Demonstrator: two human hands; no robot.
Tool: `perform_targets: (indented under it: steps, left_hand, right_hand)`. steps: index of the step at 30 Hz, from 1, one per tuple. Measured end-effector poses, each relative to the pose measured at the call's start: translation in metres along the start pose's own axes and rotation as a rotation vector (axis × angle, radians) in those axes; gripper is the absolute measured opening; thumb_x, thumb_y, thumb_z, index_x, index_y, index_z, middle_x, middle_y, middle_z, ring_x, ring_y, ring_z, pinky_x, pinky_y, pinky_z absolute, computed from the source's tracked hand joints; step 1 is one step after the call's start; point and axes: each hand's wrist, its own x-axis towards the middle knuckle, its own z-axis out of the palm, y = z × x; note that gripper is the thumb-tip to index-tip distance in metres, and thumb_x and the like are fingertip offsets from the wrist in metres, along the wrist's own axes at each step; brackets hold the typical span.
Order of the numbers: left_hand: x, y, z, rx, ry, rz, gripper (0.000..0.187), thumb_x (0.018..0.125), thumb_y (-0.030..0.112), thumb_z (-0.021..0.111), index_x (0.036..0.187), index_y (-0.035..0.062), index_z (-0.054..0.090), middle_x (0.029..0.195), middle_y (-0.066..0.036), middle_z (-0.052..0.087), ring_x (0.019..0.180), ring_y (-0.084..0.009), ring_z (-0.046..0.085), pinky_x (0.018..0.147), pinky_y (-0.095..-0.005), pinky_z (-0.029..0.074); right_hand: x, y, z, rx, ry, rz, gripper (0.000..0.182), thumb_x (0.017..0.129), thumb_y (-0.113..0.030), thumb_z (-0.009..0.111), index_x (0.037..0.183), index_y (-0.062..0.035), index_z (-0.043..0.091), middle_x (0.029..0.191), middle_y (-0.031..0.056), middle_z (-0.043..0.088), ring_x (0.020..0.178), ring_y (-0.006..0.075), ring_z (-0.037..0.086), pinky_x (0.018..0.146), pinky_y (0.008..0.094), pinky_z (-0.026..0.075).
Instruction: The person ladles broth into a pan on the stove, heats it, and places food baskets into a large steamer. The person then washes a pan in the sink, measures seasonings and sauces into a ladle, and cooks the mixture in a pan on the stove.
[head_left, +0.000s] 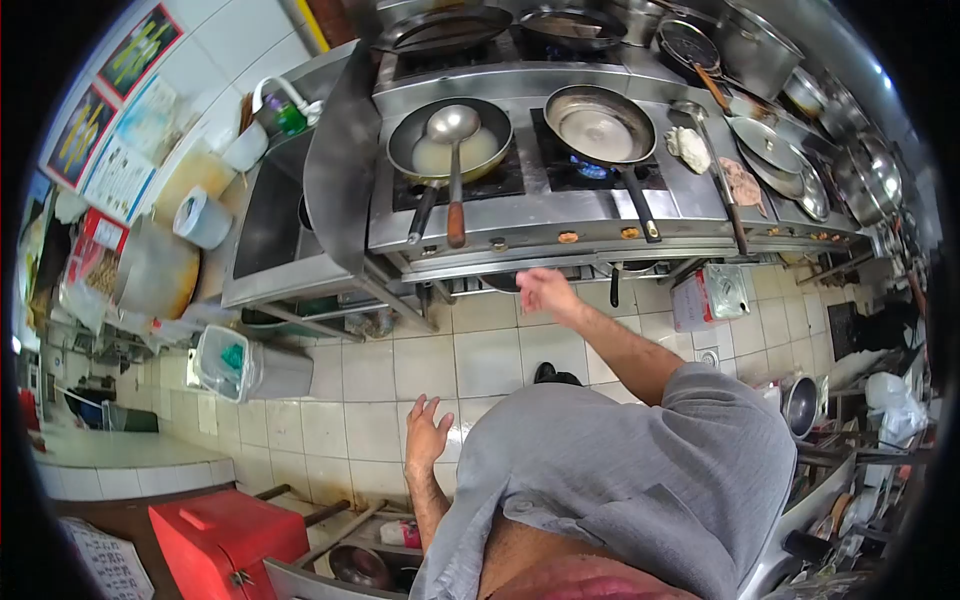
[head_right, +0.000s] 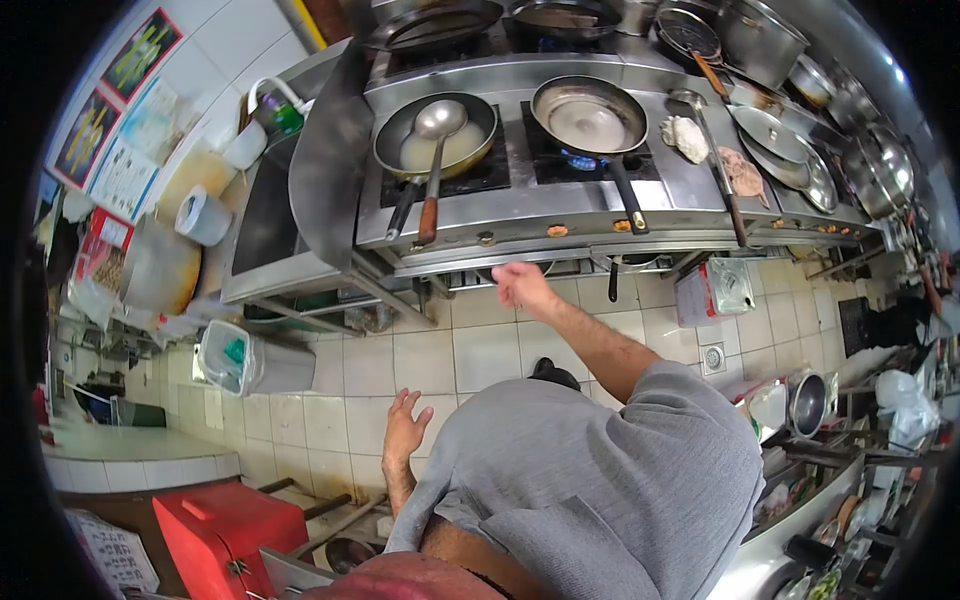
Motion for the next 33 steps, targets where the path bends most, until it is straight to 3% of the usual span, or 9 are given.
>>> perform_targets:
  steps: [10, 13, 15, 16, 18, 20, 24, 30, 33]
  left_hand:
    - [0.097, 0.052, 0.019, 0.027, -0.149, 0.149, 0.046, 0.079, 0.027, 0.062, 0.118, 0.0047, 0.052, 0.132, -0.018, 0.038, 0.118, -0.0385, 0.037, 0.097, -0.0431, 0.035]
    - [0.122, 0.060, 0.027, 0.017, -0.179, 0.233, 0.046, 0.080, 0.029, 0.062, 0.117, 0.0035, 0.052, 0.127, -0.022, 0.043, 0.116, -0.0356, 0.043, 0.095, -0.0391, 0.037]
    - [0.143, 0.035, 0.052, -0.233, -0.148, 0.177, 0.043, 0.079, 0.025, 0.061, 0.116, 0.0039, 0.053, 0.111, -0.020, 0.054, 0.101, -0.0322, 0.052, 0.089, -0.0377, 0.040]
    - [0.150, 0.020, 0.062, -0.230, -0.163, 0.191, 0.043, 0.079, 0.025, 0.061, 0.116, 0.0039, 0.053, 0.111, -0.020, 0.054, 0.101, -0.0322, 0.052, 0.089, -0.0377, 0.040]
    - [0.150, -0.034, 0.085, -0.301, -0.291, -0.151, 0.035, 0.079, 0.021, 0.059, 0.109, 0.0022, 0.057, 0.088, -0.017, 0.062, 0.079, -0.0284, 0.057, 0.073, -0.0336, 0.045]
    - [0.141, -0.147, 0.128, -0.411, -0.366, -0.032, 0.026, 0.078, 0.019, 0.058, 0.098, 0.0025, 0.061, 0.070, -0.012, 0.060, 0.064, -0.0224, 0.054, 0.060, -0.0315, 0.043]
    - [0.096, -0.254, 0.123, -0.205, -0.530, -0.214, 0.023, 0.077, 0.019, 0.058, 0.095, 0.0043, 0.062, 0.071, -0.009, 0.060, 0.064, -0.0204, 0.054, 0.057, -0.0326, 0.044]
    - [0.139, -0.269, 0.102, -0.392, -0.364, -0.582, 0.021, 0.075, 0.018, 0.056, 0.091, 0.0071, 0.063, 0.072, -0.004, 0.059, 0.065, -0.0173, 0.055, 0.052, -0.0343, 0.046]
    - [0.202, -0.207, 0.107, -0.454, -0.174, -0.719, 0.022, 0.075, 0.018, 0.054, 0.092, 0.0087, 0.064, 0.072, -0.003, 0.058, 0.062, -0.0156, 0.053, 0.050, -0.0339, 0.046]
  right_hand:
    - [0.004, -0.086, 0.019, 0.284, -0.225, 0.062, 0.028, 0.085, -0.032, 0.058, 0.092, -0.0058, 0.052, 0.075, 0.0043, 0.054, 0.065, 0.0153, 0.057, 0.059, 0.0297, 0.049]
    - [0.010, -0.080, 0.023, 0.163, -0.328, 0.050, 0.029, 0.084, -0.030, 0.059, 0.098, -0.0052, 0.053, 0.078, 0.0056, 0.056, 0.068, 0.0140, 0.058, 0.061, 0.0289, 0.049]
    - [0.011, -0.078, 0.013, -0.194, -0.261, -0.195, 0.030, 0.084, -0.026, 0.060, 0.102, -0.0035, 0.053, 0.081, 0.0059, 0.058, 0.072, 0.0123, 0.057, 0.065, 0.0267, 0.048]
    - [0.017, -0.073, 0.003, -0.305, -0.135, -0.385, 0.029, 0.082, -0.022, 0.062, 0.101, -0.0013, 0.054, 0.082, 0.0057, 0.059, 0.075, 0.0110, 0.057, 0.067, 0.0243, 0.047]
    - [0.013, -0.092, -0.019, -0.304, 0.101, -0.482, 0.026, 0.080, -0.016, 0.064, 0.100, -0.0006, 0.055, 0.079, 0.0049, 0.058, 0.074, 0.0099, 0.055, 0.067, 0.0239, 0.046]
    - [0.011, -0.104, -0.052, -0.285, 0.342, -0.539, 0.025, 0.079, -0.013, 0.064, 0.099, -0.0004, 0.056, 0.077, 0.0046, 0.058, 0.072, 0.0094, 0.053, 0.065, 0.0241, 0.046]
    - [-0.003, -0.120, -0.130, -0.464, 0.868, -0.566, 0.026, 0.077, -0.011, 0.065, 0.099, 0.0001, 0.057, 0.072, 0.0040, 0.056, 0.066, 0.0105, 0.051, 0.060, 0.0251, 0.045]
    - [-0.019, -0.096, -0.278, -0.947, 1.262, -0.381, 0.034, 0.075, -0.016, 0.065, 0.105, -0.0009, 0.056, 0.091, 0.0172, 0.056, 0.087, 0.0281, 0.055, 0.075, 0.0353, 0.045]
    - [-0.019, -0.084, -0.351, -1.106, 1.285, -0.223, 0.041, 0.077, -0.020, 0.063, 0.113, -0.0042, 0.051, 0.105, 0.0193, 0.051, 0.100, 0.0328, 0.051, 0.083, 0.0393, 0.042]
